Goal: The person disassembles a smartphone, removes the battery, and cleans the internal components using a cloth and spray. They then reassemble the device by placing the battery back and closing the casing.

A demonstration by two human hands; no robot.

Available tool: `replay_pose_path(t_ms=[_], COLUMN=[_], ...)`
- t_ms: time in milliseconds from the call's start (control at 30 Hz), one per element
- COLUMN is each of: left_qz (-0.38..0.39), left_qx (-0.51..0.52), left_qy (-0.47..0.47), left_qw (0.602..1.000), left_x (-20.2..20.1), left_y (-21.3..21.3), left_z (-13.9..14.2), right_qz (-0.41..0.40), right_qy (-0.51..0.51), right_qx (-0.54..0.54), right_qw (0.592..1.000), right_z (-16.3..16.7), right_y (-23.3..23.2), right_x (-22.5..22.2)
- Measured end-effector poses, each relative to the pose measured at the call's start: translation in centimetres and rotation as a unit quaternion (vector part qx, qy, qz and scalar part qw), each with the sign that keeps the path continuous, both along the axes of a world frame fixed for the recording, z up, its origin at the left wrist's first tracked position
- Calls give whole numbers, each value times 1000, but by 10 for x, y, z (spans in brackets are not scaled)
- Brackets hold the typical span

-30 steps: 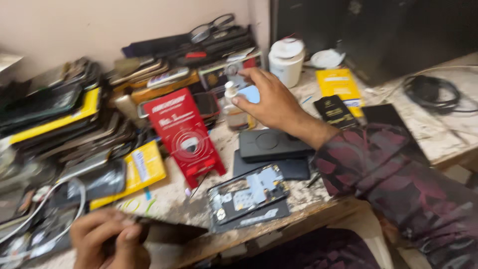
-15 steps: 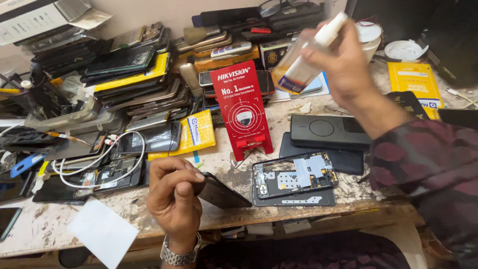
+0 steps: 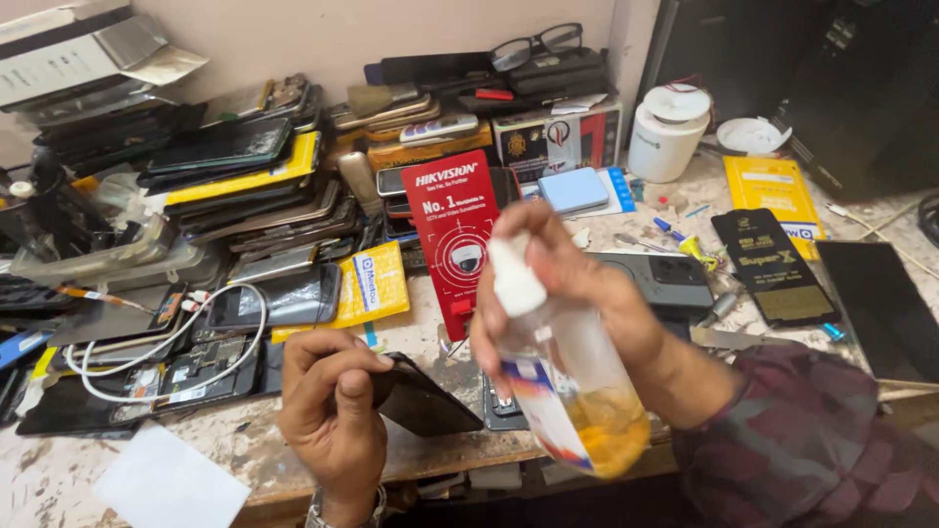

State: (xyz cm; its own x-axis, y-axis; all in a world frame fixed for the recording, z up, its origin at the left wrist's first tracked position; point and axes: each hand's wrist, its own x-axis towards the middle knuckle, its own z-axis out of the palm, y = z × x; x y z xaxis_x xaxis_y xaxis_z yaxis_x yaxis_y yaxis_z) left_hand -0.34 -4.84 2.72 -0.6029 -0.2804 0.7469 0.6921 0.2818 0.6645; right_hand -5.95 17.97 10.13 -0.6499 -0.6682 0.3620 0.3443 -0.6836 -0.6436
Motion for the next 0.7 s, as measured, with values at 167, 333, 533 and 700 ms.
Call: replay_pose_path(t_ms=[167,333,533,700], left_qz=[5,1,8,8], left_qx=[-1,1,-9,-15], left_qy=[-20,-26,-15,-18], left_qw=[1000,1000,1000,1000], left_x=[3,4,5,5], left_y=[3,4,5,5], left_z=[5,8,10,10], right_qz=[127,25,-236,-260], right_qy=[-43,36,404,433], right_qx=[-37,103,358,380], right_qw=[990,994,808,775], right_z=[-18,-25,-15,-6], right_y=[-5,-12,-23,-27], right_x=[10,17,32,35])
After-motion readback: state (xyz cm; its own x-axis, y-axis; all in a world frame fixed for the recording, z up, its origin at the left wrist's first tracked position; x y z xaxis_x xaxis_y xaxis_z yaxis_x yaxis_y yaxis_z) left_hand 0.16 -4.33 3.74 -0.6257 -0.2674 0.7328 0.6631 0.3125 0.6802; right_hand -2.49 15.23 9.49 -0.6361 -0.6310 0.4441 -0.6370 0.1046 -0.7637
